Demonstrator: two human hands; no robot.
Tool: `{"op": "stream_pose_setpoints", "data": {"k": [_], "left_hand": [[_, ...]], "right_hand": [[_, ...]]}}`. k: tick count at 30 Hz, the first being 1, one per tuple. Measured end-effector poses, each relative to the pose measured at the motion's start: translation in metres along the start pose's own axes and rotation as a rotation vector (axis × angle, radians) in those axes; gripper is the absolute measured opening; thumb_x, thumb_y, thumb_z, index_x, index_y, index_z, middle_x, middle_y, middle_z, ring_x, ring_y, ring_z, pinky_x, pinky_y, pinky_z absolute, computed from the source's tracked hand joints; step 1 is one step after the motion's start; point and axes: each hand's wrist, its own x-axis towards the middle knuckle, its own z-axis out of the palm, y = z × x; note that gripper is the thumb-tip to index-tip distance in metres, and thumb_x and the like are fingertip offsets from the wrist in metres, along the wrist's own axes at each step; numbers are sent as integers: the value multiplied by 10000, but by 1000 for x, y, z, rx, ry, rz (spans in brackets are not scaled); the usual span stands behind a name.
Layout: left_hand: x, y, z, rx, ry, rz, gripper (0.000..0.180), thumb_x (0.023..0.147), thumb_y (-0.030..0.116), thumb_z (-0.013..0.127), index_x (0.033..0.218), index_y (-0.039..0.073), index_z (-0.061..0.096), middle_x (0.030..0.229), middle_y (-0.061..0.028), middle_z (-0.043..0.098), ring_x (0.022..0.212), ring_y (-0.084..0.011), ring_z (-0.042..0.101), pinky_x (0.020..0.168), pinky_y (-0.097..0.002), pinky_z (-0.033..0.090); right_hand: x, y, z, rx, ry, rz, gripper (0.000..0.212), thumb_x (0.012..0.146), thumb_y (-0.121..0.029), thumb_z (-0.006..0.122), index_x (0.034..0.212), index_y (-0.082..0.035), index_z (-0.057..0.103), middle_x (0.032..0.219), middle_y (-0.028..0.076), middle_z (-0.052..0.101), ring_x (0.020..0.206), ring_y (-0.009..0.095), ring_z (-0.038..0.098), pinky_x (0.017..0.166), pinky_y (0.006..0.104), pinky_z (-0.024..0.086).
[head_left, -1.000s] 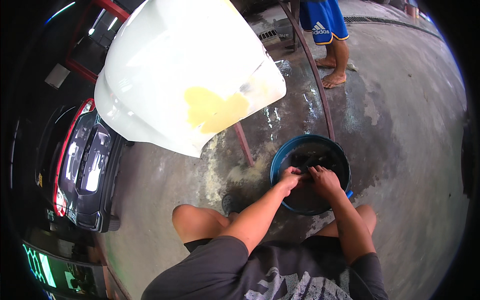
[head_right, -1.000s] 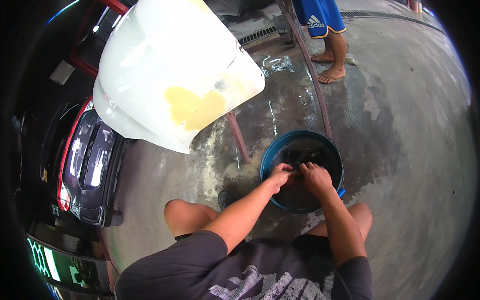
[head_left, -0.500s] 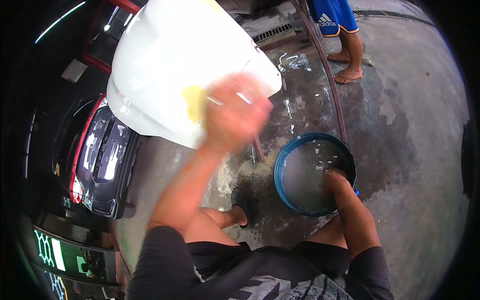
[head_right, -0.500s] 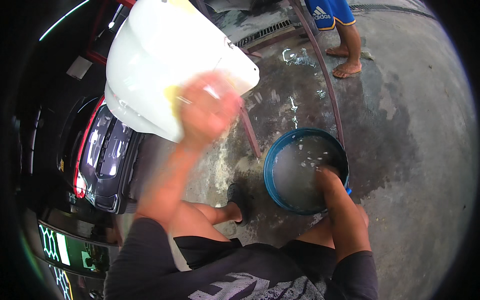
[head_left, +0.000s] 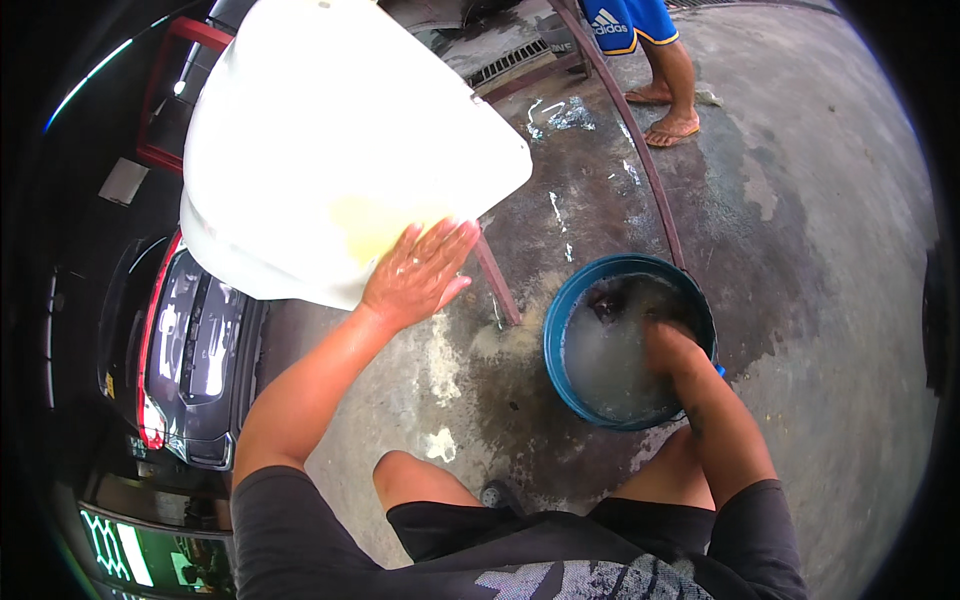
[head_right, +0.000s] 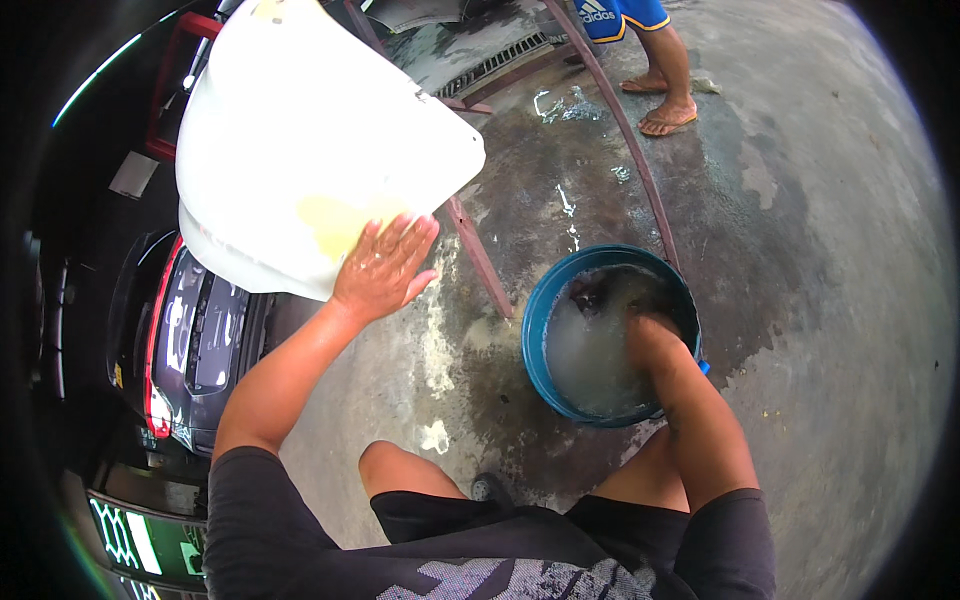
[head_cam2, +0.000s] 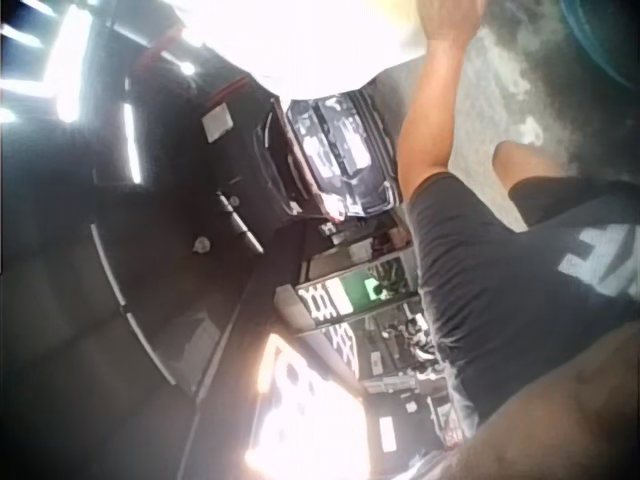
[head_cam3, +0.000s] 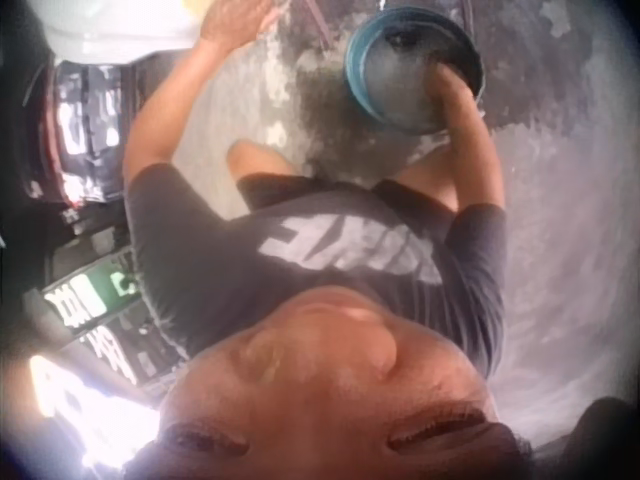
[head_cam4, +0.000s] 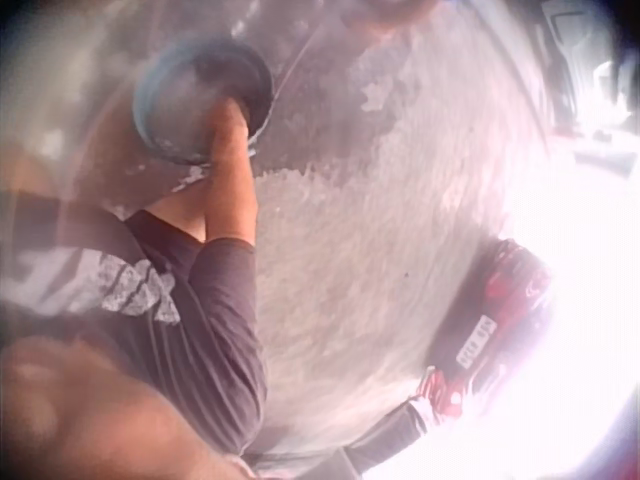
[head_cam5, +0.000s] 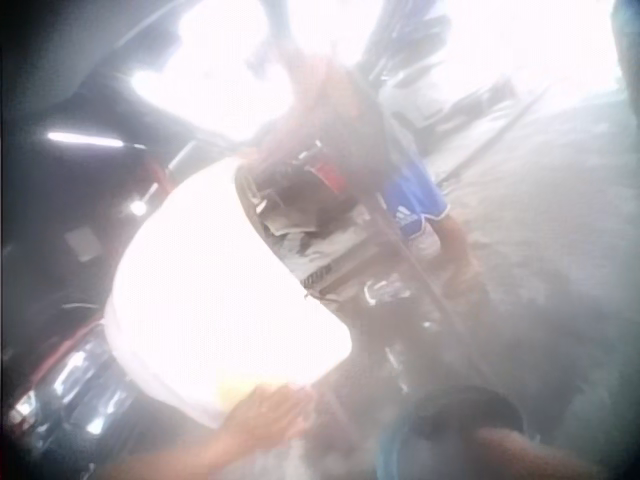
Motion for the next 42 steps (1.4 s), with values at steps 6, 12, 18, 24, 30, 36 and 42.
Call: {"op": "stream_pose_setpoints", "data": {"k": [6,12,18,24,30,36,42], "left_hand": [[-113,23,19,-231,-157,3,858,1054,476,668,1769,130,342,1856,-154,244,1746,-340,113,1414,-526,100],[-206,71,51,-815,-213,-239,667,994,278,788,1609,129,575,1717,-181,483,1622,-372,414,1319,-550,348],[-217,77,105,-2031,106,-1055,833,966,342,871,1652,83,478,1718,-180,472,1626,-397,402,1333,-566,315],[-174,85,99,-2576,1050,-1112,1083,924,647,844,1673,16,383,1685,-135,501,1553,-320,490,1316,-573,371],[-182,53,78,-2667,1086,-1216,955,1011,619,753,1661,11,405,1659,-109,535,1510,-292,545,1263,-510,463],[-168,62,76,-2679,1067,-1293,845,1080,589,673,1568,-74,483,1583,-154,596,1442,-276,601,1223,-464,503],[-175,55,73,-2739,1116,-1284,926,1073,713,588,1689,49,393,1686,-75,503,1524,-257,510,1270,-456,429]], "right_hand": [[-16,-35,-25,203,205,44,627,801,-218,852,1361,3,676,1242,286,769,1192,445,747,1010,515,602],[-22,-47,-21,356,173,-76,655,773,-187,866,1375,-13,674,1242,276,769,1205,444,738,1020,507,593],[-1,-45,-5,142,363,134,679,789,-195,878,1407,-10,666,1320,295,747,1282,441,712,1082,498,580],[-8,-103,24,222,378,548,656,794,-200,881,1392,-20,680,1323,257,758,1281,435,712,1057,488,592],[-50,-194,25,250,637,519,649,807,-317,936,1338,-25,704,1267,245,777,1192,422,749,1032,486,587],[-67,-280,-20,469,1197,427,578,977,-435,851,1320,-2,680,1242,270,765,1182,431,745,1005,475,570],[-49,-475,-173,471,1561,-169,547,1001,-296,825,1388,25,608,1291,266,692,1175,420,698,1045,494,546]]}}
